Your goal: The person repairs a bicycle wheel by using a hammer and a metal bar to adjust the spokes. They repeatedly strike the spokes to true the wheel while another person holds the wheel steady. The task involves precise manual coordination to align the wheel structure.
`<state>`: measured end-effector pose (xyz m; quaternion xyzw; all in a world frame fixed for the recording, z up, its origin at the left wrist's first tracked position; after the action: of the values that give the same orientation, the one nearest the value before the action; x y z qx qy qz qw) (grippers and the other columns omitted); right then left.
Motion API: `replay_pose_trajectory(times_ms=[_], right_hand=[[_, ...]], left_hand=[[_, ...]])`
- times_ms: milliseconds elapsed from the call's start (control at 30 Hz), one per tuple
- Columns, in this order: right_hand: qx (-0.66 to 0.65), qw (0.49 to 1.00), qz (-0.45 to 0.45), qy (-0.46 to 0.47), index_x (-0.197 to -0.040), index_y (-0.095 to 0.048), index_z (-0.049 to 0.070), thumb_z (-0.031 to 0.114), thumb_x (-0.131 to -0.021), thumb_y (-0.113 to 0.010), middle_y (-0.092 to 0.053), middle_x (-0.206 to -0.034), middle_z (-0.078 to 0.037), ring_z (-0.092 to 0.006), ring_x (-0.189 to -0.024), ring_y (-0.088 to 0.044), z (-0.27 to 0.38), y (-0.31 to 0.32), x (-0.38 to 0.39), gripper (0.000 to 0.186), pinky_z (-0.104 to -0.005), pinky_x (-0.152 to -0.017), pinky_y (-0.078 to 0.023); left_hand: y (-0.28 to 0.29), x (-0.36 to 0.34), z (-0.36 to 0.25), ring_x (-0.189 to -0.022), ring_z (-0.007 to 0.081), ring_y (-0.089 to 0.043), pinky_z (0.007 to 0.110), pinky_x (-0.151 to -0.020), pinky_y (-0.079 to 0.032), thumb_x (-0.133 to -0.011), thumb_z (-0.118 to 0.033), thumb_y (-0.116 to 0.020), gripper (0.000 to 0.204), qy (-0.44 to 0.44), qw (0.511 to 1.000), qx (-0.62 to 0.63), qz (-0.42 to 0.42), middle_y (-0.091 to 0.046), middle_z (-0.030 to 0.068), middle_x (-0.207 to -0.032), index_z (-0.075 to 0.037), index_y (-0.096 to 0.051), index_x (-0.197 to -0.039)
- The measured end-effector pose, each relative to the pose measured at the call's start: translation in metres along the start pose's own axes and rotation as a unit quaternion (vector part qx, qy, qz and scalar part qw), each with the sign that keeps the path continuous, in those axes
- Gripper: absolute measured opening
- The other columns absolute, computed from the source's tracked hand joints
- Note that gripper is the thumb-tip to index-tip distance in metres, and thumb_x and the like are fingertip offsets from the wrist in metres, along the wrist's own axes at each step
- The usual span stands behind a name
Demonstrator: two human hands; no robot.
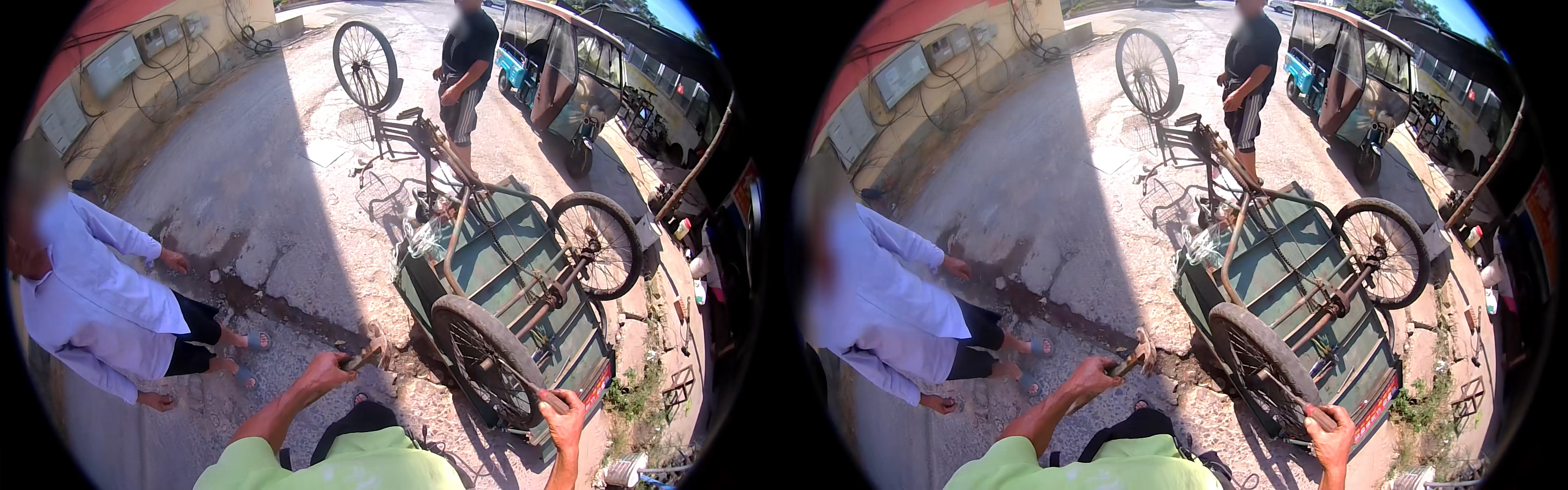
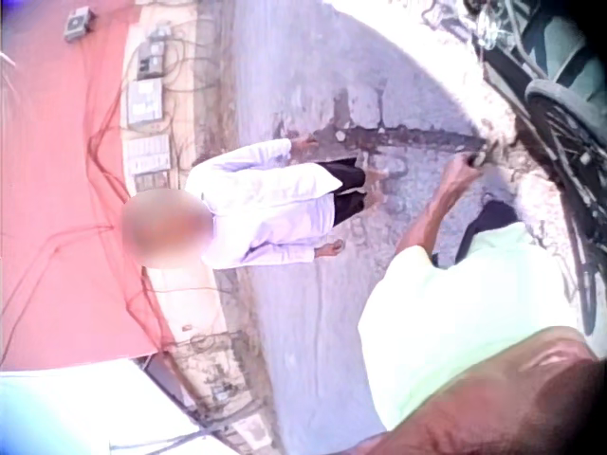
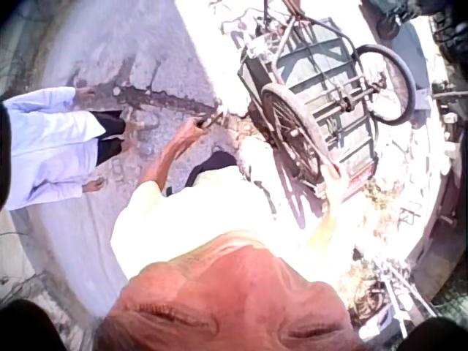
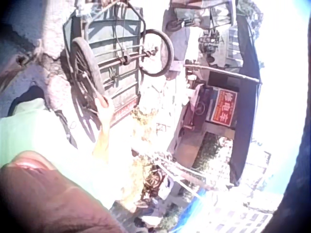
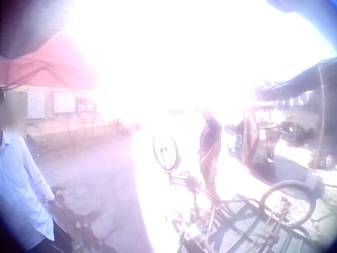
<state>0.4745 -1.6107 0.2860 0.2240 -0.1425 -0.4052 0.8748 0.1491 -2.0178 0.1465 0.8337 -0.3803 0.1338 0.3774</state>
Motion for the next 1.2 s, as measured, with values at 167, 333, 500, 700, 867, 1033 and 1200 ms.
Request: replay_pose_trajectory(times_ms=[167, 333, 500, 700, 867, 1033, 1200], right_hand=[[-0.125, 0.988, 0.088, -0.014, -0.098, -0.067, -0.002, 0.004, -0.068, -0.084, -0.070, -0.088, -0.006, -0.0131, -0.078, -0.066, 0.090, -0.121, -0.070, 0.034, -0.0267, -0.070, -0.055], [-0.177, 0.962, 0.205, -0.029, -0.095, -0.068, -0.001, 0.000, -0.073, -0.080, -0.073, -0.085, -0.008, -0.0142, -0.078, -0.068, 0.171, -0.248, -0.152, 0.025, -0.0274, -0.076, -0.055], [-0.225, 0.938, 0.259, -0.050, -0.095, -0.067, -0.001, 0.014, -0.079, -0.080, -0.071, -0.083, -0.008, -0.0165, -0.077, -0.067, 0.189, -0.398, -0.258, 0.025, -0.0307, -0.078, -0.055], [-0.251, 0.944, 0.213, -0.005, -0.097, -0.065, 0.002, 0.018, -0.085, -0.078, -0.068, -0.084, -0.004, -0.0136, -0.073, -0.065, 0.228, -0.584, -0.407, 0.024, -0.0277, -0.072, -0.054], [-0.225, 0.947, 0.212, 0.091, -0.103, -0.065, 0.003, 0.020, -0.088, -0.077, -0.067, -0.086, -0.001, -0.0099, -0.075, -0.062, 0.338, -0.660, -0.512, 0.026, -0.0267, -0.071, -0.051], [-0.220, 0.948, 0.201, 0.108, -0.102, -0.064, 0.002, 0.021, -0.090, -0.075, -0.066, -0.083, -0.002, -0.0092, -0.073, -0.061, 0.449, -0.734, -0.600, 0.025, -0.0253, -0.067, -0.049], [-0.226, 0.950, 0.178, 0.121, -0.101, -0.065, 0.001, 0.020, -0.090, -0.075, -0.066, -0.082, -0.002, -0.0096, -0.073, -0.061, 0.487, -0.821, -0.658, 0.024, -0.0259, -0.068, -0.050]], left_hand=[[0.115, -0.016, 0.053, -0.076, 0.0117, -0.060, 0.031, -0.071, -0.050, -0.080, -0.026, -0.079, 0.039, -0.017, 0.985, 0.160, -0.057, -0.069, 0.0054, -0.084, -0.001, -0.071, -0.108], [0.207, -0.045, 0.106, -0.077, 0.0091, -0.058, 0.029, -0.070, -0.050, -0.079, -0.022, -0.080, 0.032, -0.039, 0.968, 0.215, -0.123, -0.068, 0.0029, -0.084, -0.001, -0.071, -0.102], [0.268, -0.090, 0.178, -0.075, 0.0093, -0.057, 0.030, -0.070, -0.049, -0.079, -0.019, -0.078, 0.029, 0.014, 0.937, 0.282, -0.206, -0.067, 0.0034, -0.082, 0.000, -0.070, -0.100], [0.312, -0.164, 0.360, -0.081, 0.0170, -0.066, 0.035, -0.073, -0.051, -0.076, -0.019, -0.076, 0.033, 0.212, 0.919, 0.207, -0.261, -0.072, 0.0101, -0.088, 0.003, -0.071, -0.100], [0.330, -0.180, 0.412, -0.075, 0.0243, -0.070, 0.041, -0.069, -0.052, -0.070, -0.026, -0.078, 0.038, 0.419, 0.857, 0.154, -0.256, -0.072, 0.0132, -0.080, 0.004, -0.072, -0.092], [0.324, -0.173, 0.476, -0.073, 0.0261, -0.070, 0.041, -0.066, -0.052, -0.067, -0.026, -0.078, 0.039, 0.597, 0.744, 0.229, -0.192, -0.071, 0.0159, -0.078, 0.005, -0.073, -0.091], [0.449, -0.287, 0.498, -0.072, 0.0254, -0.070, 0.040, -0.066, -0.052, -0.067, -0.026, -0.078, 0.039, 0.560, 0.782, 0.216, -0.168, -0.071, 0.0159, -0.078, 0.005, -0.072, -0.091]])
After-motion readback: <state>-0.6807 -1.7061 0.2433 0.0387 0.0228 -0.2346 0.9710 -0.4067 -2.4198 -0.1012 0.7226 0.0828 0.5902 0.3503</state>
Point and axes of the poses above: each hand's wrist, its own x-axis away from the middle knuckle, its own y-axis out of the back of the hand, z = x × y, the point moved 7 cm from there along -x, towards the middle knuckle
